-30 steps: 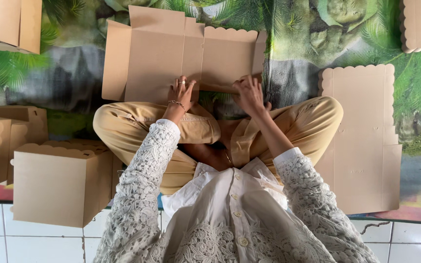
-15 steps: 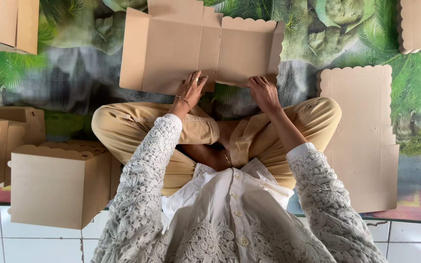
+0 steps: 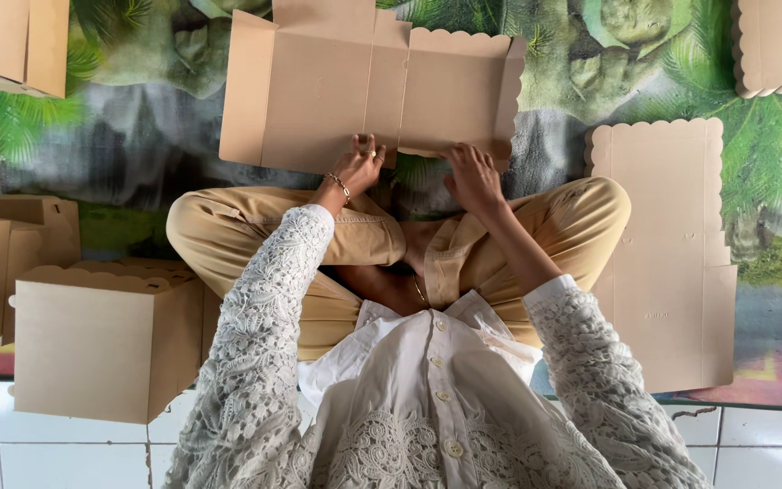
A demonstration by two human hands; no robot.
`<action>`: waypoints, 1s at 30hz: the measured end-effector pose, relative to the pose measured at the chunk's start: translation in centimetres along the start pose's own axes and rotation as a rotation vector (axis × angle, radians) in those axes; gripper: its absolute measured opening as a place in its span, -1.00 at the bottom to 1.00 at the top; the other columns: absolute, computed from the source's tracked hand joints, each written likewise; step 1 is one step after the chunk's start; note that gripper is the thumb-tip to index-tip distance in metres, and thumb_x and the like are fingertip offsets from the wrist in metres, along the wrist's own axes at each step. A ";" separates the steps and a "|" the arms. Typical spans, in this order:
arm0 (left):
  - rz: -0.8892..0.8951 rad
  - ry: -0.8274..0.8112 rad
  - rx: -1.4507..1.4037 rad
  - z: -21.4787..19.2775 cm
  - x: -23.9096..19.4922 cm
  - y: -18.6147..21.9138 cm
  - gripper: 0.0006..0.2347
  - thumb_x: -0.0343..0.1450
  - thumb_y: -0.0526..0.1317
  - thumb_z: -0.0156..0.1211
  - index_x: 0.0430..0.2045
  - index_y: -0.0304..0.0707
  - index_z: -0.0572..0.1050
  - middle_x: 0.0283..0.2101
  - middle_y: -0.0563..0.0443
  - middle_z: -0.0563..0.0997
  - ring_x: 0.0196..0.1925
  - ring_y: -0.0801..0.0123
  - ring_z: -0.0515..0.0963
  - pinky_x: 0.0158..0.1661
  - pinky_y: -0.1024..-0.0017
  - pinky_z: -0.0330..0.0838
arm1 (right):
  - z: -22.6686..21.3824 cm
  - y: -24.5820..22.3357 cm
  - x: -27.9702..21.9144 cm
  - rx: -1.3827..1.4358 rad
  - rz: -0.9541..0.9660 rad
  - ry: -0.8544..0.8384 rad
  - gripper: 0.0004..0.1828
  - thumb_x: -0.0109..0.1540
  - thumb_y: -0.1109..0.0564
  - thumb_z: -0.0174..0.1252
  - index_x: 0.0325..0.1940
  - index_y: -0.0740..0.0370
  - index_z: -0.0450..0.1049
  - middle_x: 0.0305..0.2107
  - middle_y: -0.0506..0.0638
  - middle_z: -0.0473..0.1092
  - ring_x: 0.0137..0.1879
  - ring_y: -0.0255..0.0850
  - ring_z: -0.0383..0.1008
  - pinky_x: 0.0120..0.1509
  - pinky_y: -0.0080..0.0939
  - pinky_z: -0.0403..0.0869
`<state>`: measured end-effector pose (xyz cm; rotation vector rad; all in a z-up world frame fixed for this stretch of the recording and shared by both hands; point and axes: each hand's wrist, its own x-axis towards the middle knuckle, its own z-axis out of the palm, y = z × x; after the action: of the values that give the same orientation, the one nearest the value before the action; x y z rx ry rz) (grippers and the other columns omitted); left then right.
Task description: The person sits cross-legged on the floor and assembles a flat cardboard box by folding its sides and tucking the flaps into slots to form a three-dimensional container. The person handles the box by hand, folding and securing the flaps.
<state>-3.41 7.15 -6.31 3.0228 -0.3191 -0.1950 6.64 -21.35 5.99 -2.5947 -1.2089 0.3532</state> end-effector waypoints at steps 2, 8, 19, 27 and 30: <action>0.025 0.017 0.030 -0.7 0.3 0.5 -0.55 0.43 -0.27 0.25 0.23 -0.28 0.31 0.21 -0.60 0.37 0.16 -0.54 0.46 -0.33 -0.12 0.65 | 0.0 -1.0 0.3 -0.024 -0.020 0.039 -0.47 0.30 0.14 0.20 0.36 0.02 0.29 0.10 0.11 0.33 0.37 0.13 0.30 0.37 0.17 0.29; 0.031 0.155 0.131 0.5 -0.1 0.9 -0.64 0.47 -0.33 0.08 0.21 -0.26 0.39 0.26 -0.46 0.44 0.24 -0.31 0.47 -0.12 -0.07 0.62 | 1.8 -2.4 2.8 -0.104 -0.011 0.155 -0.57 0.30 0.16 0.23 0.27 -0.04 0.42 0.00 -0.01 0.39 0.22 0.04 0.44 0.24 0.08 0.46; 0.082 0.274 0.235 3.3 1.3 0.7 -0.62 0.50 -0.24 0.07 0.23 -0.37 0.40 0.24 -0.43 0.48 0.29 -0.15 0.48 0.11 -0.01 0.48 | 0.0 -1.6 2.2 -0.119 -0.001 0.346 -0.69 0.29 0.18 0.18 -0.06 -0.29 0.64 -0.29 -0.20 0.47 -0.10 -0.14 0.60 -0.24 -0.10 0.63; 0.077 0.483 0.104 0.0 2.6 0.3 -0.80 0.53 -0.23 -0.04 -0.13 -0.38 0.45 -0.22 -0.34 0.67 0.01 0.01 0.68 0.09 0.19 0.52 | -3.7 -4.3 1.0 0.020 -0.024 0.271 -0.88 0.31 0.02 0.23 -0.12 -0.01 0.62 -0.18 -0.08 0.48 0.04 0.01 0.56 -0.10 0.03 0.63; 0.034 0.257 -0.141 -3.8 1.4 0.6 -0.74 0.58 -0.23 -0.14 0.03 -0.47 0.35 -0.33 -0.41 0.64 -0.25 -0.16 0.71 -0.27 0.01 0.63 | -2.4 -3.5 2.3 0.044 -0.042 0.227 -0.83 0.37 0.00 0.16 -0.18 0.05 0.60 -0.21 -0.08 0.50 0.03 -0.03 0.57 -0.09 -0.03 0.63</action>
<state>-1.64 6.53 -2.62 2.8554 -0.3189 0.1664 6.35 -17.68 9.20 -2.4875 -1.1598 0.0729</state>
